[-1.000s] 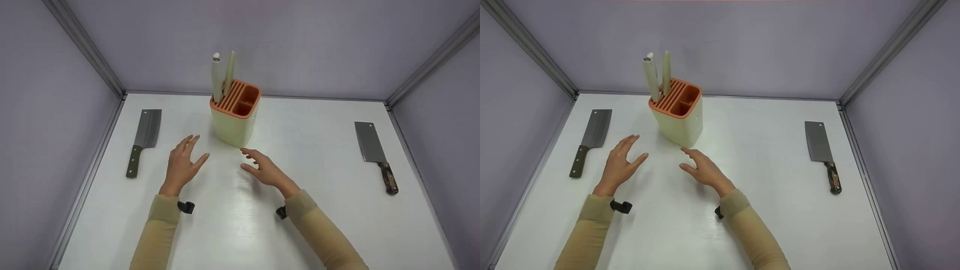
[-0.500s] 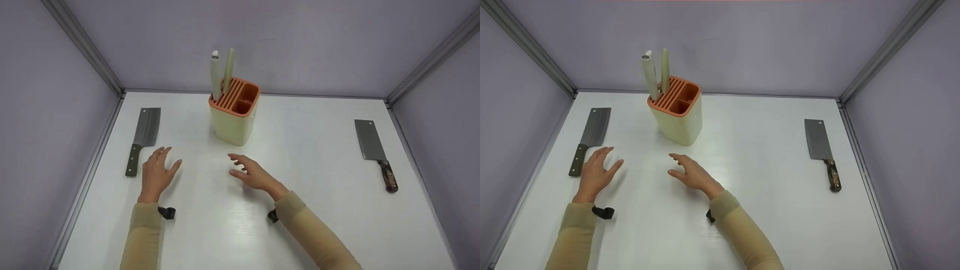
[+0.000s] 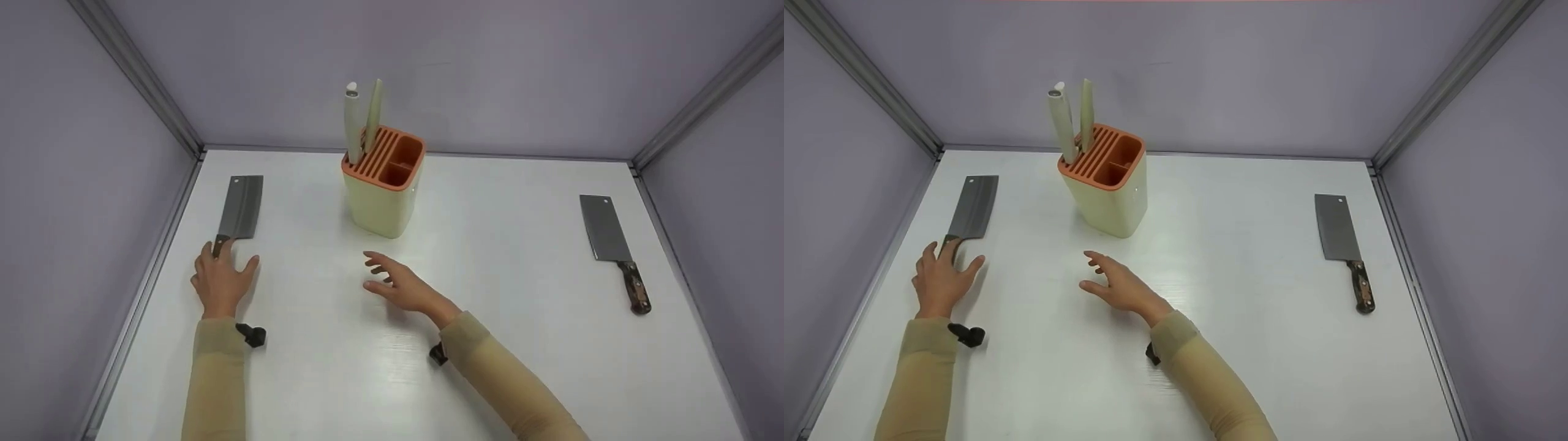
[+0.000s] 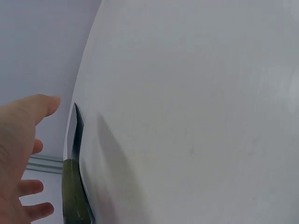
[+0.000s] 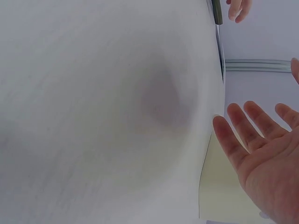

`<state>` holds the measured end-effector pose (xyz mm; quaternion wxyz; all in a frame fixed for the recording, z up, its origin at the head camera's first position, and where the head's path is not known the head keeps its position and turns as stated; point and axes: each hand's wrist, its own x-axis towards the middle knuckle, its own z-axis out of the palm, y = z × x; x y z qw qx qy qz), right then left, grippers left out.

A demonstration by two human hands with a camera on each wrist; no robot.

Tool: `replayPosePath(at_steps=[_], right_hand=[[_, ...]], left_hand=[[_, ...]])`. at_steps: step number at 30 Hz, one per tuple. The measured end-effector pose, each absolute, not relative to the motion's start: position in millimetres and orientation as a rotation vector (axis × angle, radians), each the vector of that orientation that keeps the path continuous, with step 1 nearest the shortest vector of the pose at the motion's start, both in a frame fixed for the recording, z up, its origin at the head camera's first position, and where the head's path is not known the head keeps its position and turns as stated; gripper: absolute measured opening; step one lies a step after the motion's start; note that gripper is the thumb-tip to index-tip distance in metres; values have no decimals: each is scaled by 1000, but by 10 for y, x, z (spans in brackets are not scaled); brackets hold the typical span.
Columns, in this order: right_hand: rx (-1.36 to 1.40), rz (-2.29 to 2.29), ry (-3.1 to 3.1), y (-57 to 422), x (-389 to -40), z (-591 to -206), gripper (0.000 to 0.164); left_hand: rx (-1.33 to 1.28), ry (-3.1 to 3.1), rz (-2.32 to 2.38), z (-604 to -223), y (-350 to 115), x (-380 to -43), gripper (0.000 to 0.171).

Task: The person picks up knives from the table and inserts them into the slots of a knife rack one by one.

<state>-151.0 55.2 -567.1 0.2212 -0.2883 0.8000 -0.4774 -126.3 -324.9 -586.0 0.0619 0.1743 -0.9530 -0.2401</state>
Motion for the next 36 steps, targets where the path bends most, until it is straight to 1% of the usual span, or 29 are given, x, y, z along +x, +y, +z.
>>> replayPosePath(at_steps=[5,15,25,36], right_hand=[[-799,-1326,2196,513,-1517,-5664,69],[-800,-1287,2186,456,-1510,-5697,72],[-805,-1267,2189,432,-1488,-5704,73],[-807,-1245,2183,352,-1468,-5722,73]], left_hand=[[600,-2975,-763,-5891,-3313,-1277,78],[571,-3041,-722,-5871,-3289,-1276,74],[459,-3048,-676,-5881,-3116,-1237,72],[343,-3114,-804,-5778,-2761,-1252,68]])
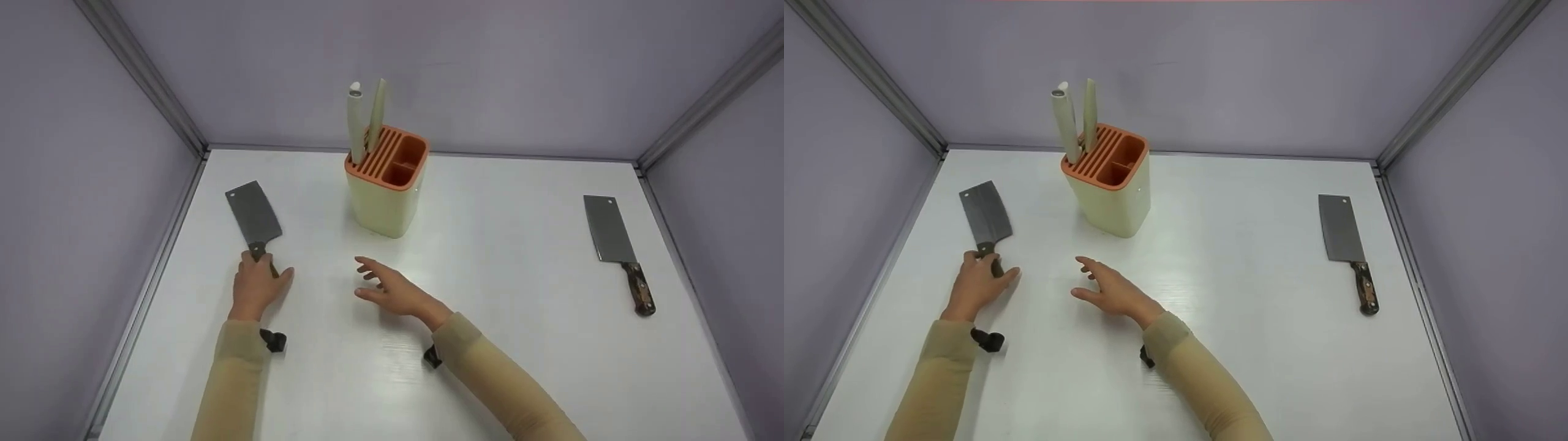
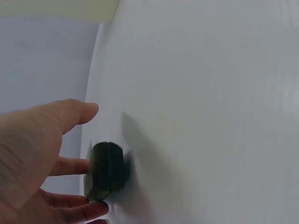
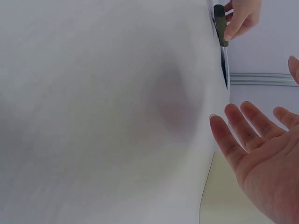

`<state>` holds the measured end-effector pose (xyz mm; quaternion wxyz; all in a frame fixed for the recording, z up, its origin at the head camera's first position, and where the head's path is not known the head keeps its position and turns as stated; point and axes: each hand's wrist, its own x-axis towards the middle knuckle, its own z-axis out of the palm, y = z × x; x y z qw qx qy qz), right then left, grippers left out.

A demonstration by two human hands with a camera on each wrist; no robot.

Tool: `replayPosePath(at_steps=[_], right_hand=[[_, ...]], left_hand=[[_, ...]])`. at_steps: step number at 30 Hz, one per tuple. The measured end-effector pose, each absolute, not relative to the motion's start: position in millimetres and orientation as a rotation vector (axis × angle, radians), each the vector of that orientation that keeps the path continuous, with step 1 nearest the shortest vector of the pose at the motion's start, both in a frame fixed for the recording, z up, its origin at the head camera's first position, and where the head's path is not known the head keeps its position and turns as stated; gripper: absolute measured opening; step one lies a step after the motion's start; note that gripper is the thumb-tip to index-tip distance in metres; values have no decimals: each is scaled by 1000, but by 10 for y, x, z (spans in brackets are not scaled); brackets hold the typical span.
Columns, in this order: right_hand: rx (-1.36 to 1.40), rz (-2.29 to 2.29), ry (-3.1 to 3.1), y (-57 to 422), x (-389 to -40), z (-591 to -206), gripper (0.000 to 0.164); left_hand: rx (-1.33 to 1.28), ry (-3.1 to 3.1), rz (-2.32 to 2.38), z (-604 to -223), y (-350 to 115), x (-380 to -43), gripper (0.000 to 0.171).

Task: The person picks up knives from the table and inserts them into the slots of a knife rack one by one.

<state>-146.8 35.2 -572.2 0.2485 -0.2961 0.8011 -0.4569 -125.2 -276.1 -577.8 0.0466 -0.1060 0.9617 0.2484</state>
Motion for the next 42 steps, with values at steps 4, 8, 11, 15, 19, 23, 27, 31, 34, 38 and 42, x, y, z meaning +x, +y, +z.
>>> replayPosePath(at_steps=[4,8,11,15,19,23,27,31,34,38,42], right_hand=[[-826,-1235,2176,310,-1462,-5752,73],[-856,-1212,2173,273,-1447,-5761,70],[-869,-1202,2177,250,-1440,-5763,67],[-877,-1216,2175,234,-1440,-5768,65],[-895,-1230,2170,226,-1444,-5781,65],[-908,-1218,2184,227,-1459,-5795,64],[-904,-1199,2196,231,-1476,-5795,64],[-904,-1171,2201,209,-1488,-5785,64],[-915,-1150,2206,194,-1496,-5768,64],[-921,-1145,2211,191,-1505,-5749,64],[-902,-1155,2210,201,-1516,-5747,63]], left_hand=[[-235,2922,757,-5736,-2658,-1291,66],[-135,2902,761,-5706,-2634,-1328,61],[-54,2892,763,-5671,-2660,-1365,53],[50,2889,751,-5630,-2711,-1431,45],[154,2904,700,-5632,-2756,-1493,44],[246,2958,625,-5685,-2805,-1535,37],[325,3000,556,-5729,-2837,-1564,28],[393,3000,495,-5733,-2843,-1590,22],[422,2993,447,-5719,-2827,-1616,18],[438,2994,372,-5705,-2782,-1647,15],[482,3014,301,-5732,-2720,-1667,16]])
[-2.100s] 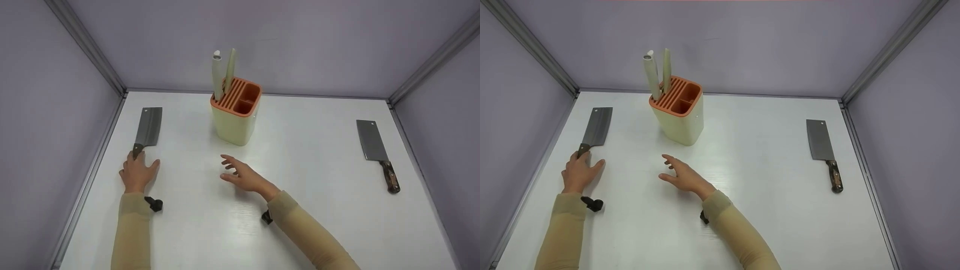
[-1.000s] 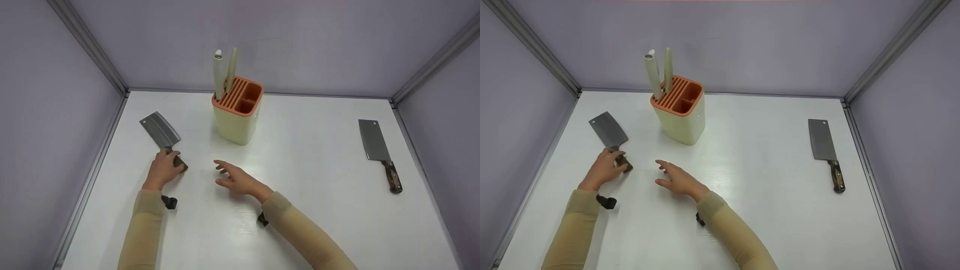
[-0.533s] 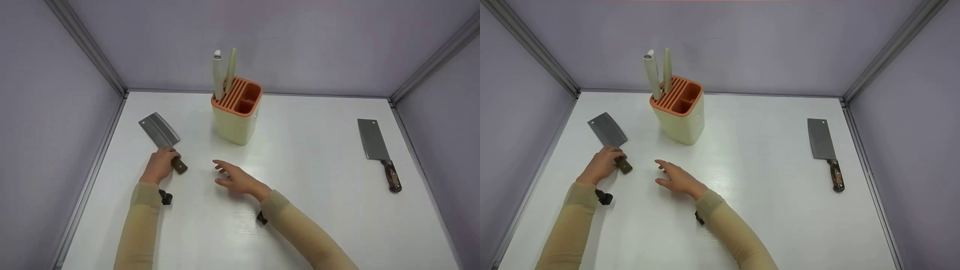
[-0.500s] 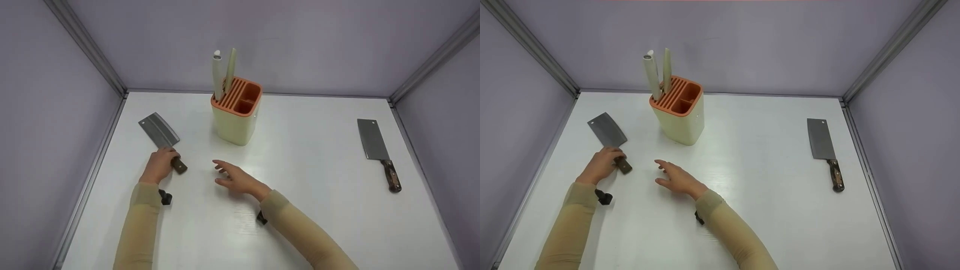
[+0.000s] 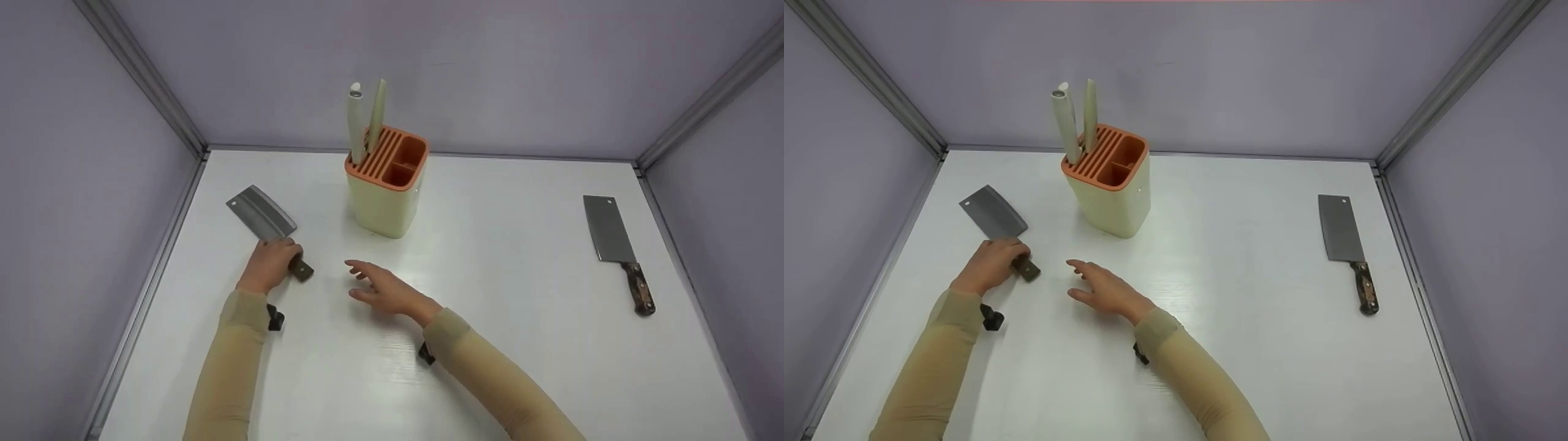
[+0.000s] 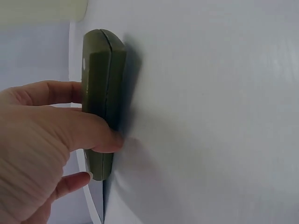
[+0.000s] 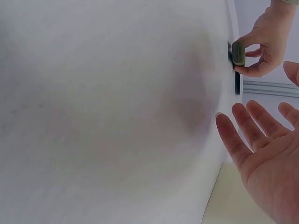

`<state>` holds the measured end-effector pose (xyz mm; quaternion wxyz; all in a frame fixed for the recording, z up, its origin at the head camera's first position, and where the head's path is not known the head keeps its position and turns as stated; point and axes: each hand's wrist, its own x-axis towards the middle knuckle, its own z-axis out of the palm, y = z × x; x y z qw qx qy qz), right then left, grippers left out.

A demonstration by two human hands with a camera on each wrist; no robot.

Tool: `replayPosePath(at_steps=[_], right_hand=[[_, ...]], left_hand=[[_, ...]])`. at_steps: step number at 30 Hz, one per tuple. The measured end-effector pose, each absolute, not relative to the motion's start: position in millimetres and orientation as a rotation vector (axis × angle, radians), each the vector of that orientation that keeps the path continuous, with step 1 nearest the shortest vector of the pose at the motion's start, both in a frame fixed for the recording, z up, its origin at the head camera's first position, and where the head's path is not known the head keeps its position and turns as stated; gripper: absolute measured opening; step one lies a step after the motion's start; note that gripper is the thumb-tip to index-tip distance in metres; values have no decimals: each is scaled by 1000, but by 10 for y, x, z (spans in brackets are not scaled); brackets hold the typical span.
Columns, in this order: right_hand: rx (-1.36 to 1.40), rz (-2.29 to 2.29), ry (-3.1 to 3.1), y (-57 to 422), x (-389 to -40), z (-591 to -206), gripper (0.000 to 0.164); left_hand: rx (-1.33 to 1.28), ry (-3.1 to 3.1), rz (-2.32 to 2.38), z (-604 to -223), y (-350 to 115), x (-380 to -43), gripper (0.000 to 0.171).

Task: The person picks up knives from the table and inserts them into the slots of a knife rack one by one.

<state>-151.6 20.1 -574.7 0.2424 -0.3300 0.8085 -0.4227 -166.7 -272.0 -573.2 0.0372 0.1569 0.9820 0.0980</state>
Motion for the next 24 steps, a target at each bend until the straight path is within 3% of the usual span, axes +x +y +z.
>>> replayPosePath(at_steps=[8,24], right_hand=[[-872,-1226,2213,250,-1550,-5741,63],[-859,-1622,2245,356,-1579,-5521,67]], left_hand=[[603,3111,256,-5760,-2566,-1651,20],[835,3224,299,-5329,-2136,-1594,32]])
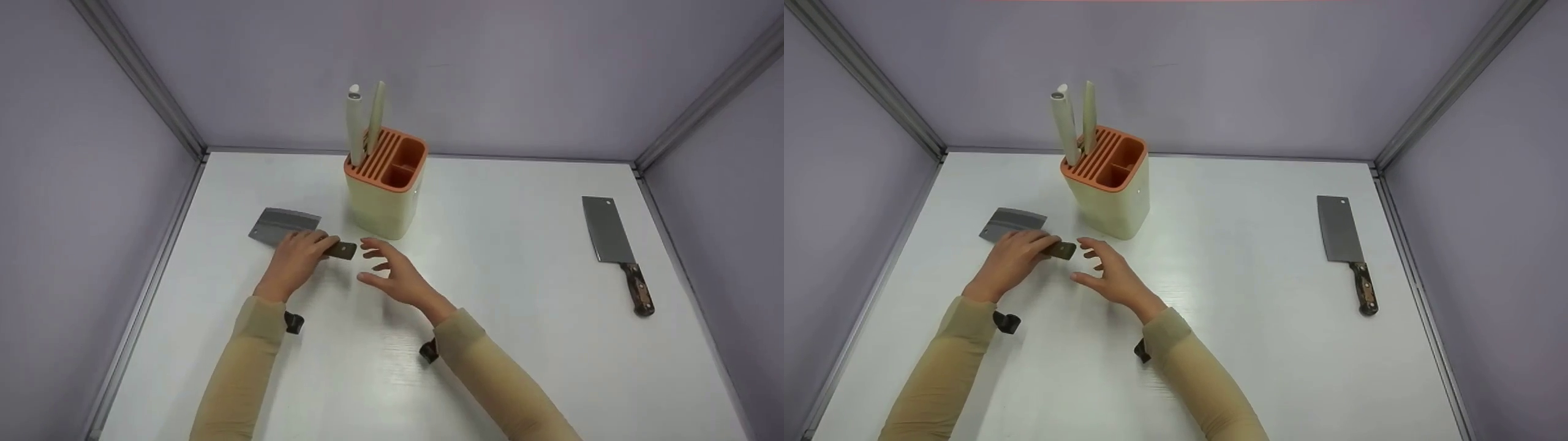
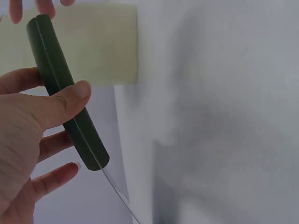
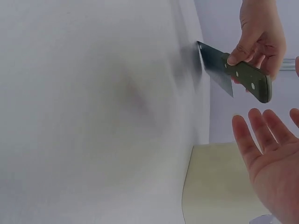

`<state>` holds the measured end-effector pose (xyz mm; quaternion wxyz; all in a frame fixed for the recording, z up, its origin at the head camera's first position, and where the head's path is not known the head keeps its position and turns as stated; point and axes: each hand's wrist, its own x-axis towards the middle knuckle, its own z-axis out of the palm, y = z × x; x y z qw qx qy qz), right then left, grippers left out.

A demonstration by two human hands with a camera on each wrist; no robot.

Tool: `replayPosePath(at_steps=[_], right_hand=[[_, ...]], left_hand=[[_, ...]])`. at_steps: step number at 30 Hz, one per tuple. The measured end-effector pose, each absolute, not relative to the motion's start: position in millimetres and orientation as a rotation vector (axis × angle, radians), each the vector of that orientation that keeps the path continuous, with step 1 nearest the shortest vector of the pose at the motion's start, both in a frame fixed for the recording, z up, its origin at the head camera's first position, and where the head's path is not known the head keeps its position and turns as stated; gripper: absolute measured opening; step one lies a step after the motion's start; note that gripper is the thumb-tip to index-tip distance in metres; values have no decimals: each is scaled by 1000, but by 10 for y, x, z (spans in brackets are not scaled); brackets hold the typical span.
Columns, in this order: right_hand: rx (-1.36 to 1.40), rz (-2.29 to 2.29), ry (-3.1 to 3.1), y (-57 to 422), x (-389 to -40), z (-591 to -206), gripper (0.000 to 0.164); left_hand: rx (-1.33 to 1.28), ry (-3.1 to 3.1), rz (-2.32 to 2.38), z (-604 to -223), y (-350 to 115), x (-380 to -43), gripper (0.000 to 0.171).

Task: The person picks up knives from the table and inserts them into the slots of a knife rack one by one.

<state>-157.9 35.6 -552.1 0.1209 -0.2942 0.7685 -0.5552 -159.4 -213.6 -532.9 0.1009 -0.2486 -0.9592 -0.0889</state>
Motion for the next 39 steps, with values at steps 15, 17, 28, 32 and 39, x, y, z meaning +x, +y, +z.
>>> replayPosePath(at_steps=[15,17,28,32,39], right_hand=[[-843,-2028,2135,321,-1561,-5045,60],[-854,-2048,2149,309,-1526,-4895,58],[-982,-2206,2170,287,-1447,-4491,42],[-995,-2250,2137,291,-1451,-4436,38],[-992,-2243,2130,272,-1506,-4480,35]], left_hand=[[-695,-2581,-557,-4829,-1762,-1479,40],[-687,-2570,-603,-4756,-1712,-1445,40],[-659,-2514,-825,-4562,-1518,-1328,42],[-648,-2496,-956,-4550,-1481,-1297,44],[-677,-2464,-1099,-4554,-1434,-1277,45]])
